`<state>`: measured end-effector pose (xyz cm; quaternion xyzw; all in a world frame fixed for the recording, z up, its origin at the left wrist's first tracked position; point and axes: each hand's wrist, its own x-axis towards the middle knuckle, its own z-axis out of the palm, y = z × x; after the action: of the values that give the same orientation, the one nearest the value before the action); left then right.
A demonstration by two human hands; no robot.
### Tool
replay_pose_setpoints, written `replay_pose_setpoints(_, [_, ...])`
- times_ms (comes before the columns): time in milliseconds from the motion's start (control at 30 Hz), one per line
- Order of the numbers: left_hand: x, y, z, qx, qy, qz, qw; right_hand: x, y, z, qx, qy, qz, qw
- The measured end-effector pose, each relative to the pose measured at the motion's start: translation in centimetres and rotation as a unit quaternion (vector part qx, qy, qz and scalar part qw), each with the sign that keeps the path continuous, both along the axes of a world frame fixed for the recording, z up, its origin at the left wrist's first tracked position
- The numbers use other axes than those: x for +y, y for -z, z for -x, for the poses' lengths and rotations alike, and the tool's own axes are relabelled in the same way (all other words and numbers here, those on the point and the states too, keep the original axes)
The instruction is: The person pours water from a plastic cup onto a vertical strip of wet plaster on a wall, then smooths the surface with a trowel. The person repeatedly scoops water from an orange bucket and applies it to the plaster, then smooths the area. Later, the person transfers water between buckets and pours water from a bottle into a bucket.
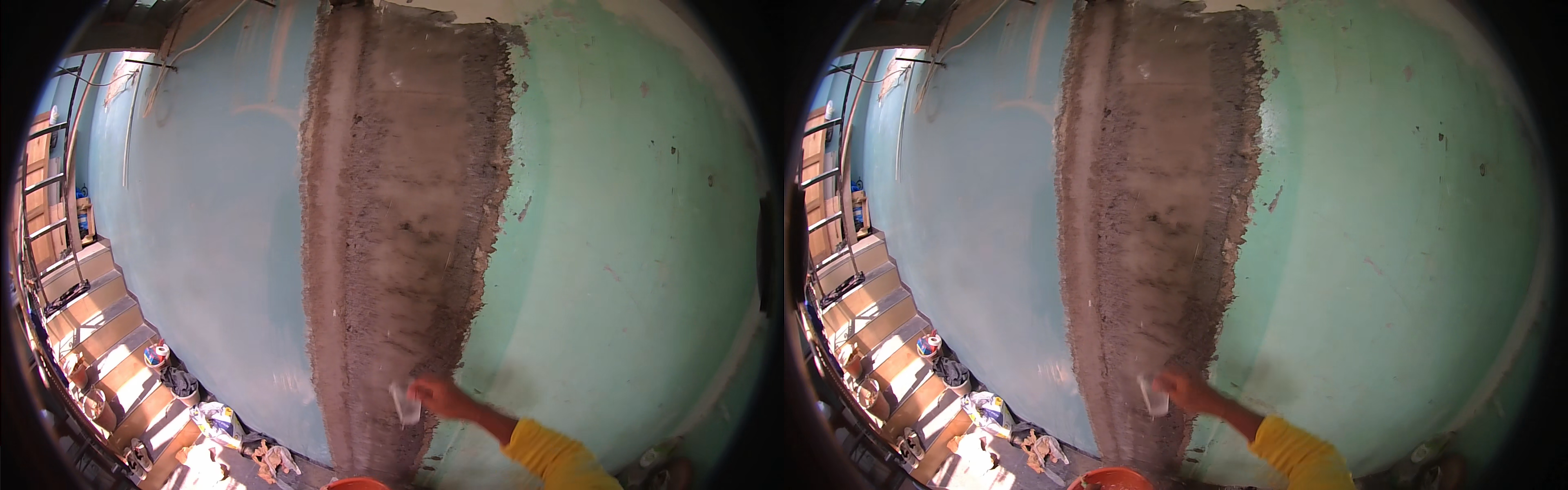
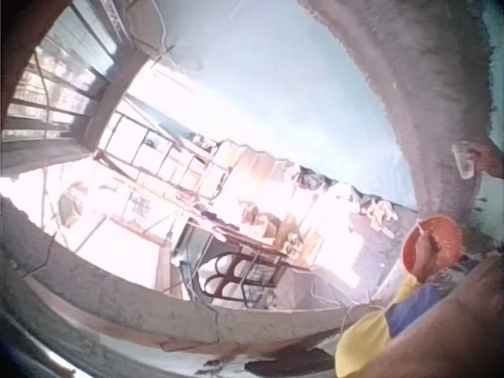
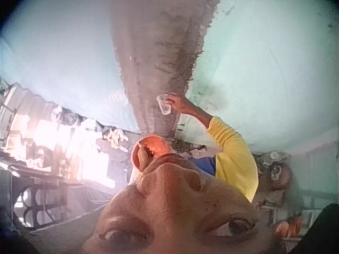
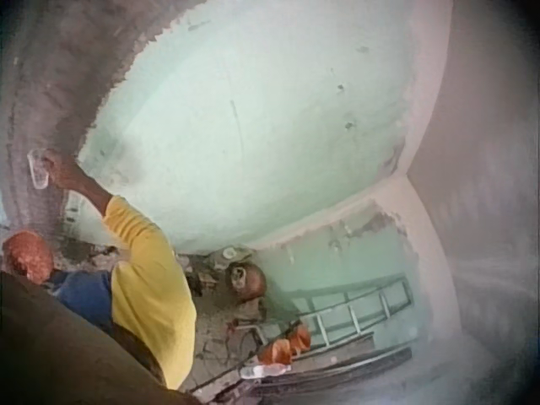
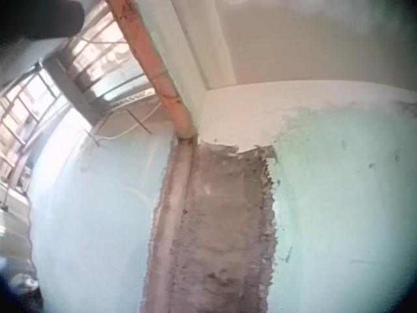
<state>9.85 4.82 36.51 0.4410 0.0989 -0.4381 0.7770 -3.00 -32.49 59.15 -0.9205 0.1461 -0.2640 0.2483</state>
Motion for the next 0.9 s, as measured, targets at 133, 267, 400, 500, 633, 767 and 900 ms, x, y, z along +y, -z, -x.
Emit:
replay_pose_setpoints(133, [0.1,-0.6,-0.4,-0.006,-0.007,-0.003,1.0,-7.2,-28.9,-3.1,-0.15,0.098,0.104,0.978])
replay_pose_setpoints(267, [-0.8,-0.6,-0.2,-0.002,0.005,0.004,1.0,-11.0,-50.0,-1.4,-0.267,0.146,0.232,0.924])
replay_pose_setpoints(400, [0.1,-0.2,-0.9,-0.002,-0.015,-0.002,1.0,-10.4,-51.8,-0.9,-0.213,0.132,0.207,0.946])
replay_pose_setpoints(500, [0.1,-0.2,-1.2,-0.001,-0.014,-0.003,1.0,-11.1,-47.5,0.2,-0.227,0.159,0.23,0.933])
replay_pose_setpoints(633, [0.6,-0.5,-1.6,-0.005,-0.024,-0.007,1.0,-10.7,-39.2,1.6,-0.197,0.162,0.214,0.943])
replay_pose_setpoints(767, [0.9,-0.9,-2.2,-0.008,-0.03,-0.007,0.999,-8.3,-30.6,3.0,-0.154,0.136,0.231,0.951])
replay_pose_setpoints(900, [1.5,-1.0,-2.6,-0.01,-0.047,-0.008,0.999,-5.2,-22.2,2.3,-0.125,0.093,0.217,0.964])
